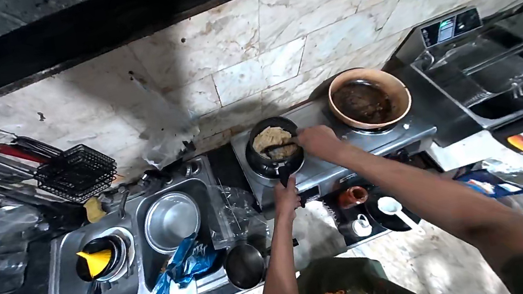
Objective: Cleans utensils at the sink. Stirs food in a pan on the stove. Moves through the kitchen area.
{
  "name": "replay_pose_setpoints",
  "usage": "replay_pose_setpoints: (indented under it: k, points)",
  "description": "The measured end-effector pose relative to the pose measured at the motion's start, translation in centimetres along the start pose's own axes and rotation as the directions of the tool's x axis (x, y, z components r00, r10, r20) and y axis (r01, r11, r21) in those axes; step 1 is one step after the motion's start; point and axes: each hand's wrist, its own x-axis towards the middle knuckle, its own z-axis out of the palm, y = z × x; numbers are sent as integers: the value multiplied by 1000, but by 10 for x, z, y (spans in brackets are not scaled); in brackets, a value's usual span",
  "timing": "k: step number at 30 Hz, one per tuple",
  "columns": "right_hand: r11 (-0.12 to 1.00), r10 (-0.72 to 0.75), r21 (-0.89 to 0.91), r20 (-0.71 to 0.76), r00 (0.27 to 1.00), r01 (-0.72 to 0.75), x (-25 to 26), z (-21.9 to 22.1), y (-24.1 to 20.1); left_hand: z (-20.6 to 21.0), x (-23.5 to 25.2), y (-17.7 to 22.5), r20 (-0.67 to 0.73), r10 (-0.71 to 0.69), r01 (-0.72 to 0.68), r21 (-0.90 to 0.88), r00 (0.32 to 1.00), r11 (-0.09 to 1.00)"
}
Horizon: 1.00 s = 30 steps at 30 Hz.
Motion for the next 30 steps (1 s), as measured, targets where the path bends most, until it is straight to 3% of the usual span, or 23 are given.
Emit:
replay_pose_setpoints:
  k: [8,13,17,21,25,30]
  points:
    - [978,194,112,-148,970,-178,13,12,-11,2,1,-1,6,4,-4,-9,1000,1000]
    - [998,12,68,-91,996,-5,11,21,-5,3,0,0,7,-7,7,4,1000,1000]
    - [984,92,160,-95,991,-76,-8,9,2,5,-3,1,-11,18,-18,46,1000,999]
    - [920,117,390,-147,982,-51,-12,35,2,2,-2,-7,-38,111,-106,126,993,986]
    - [876,153,482,-277,949,-1,-53,35,4,2,-7,-18,-9,215,-208,223,977,953]
    - [822,309,568,-507,805,43,-157,53,8,-2,-35,-25,-61,217,-193,271,974,943]
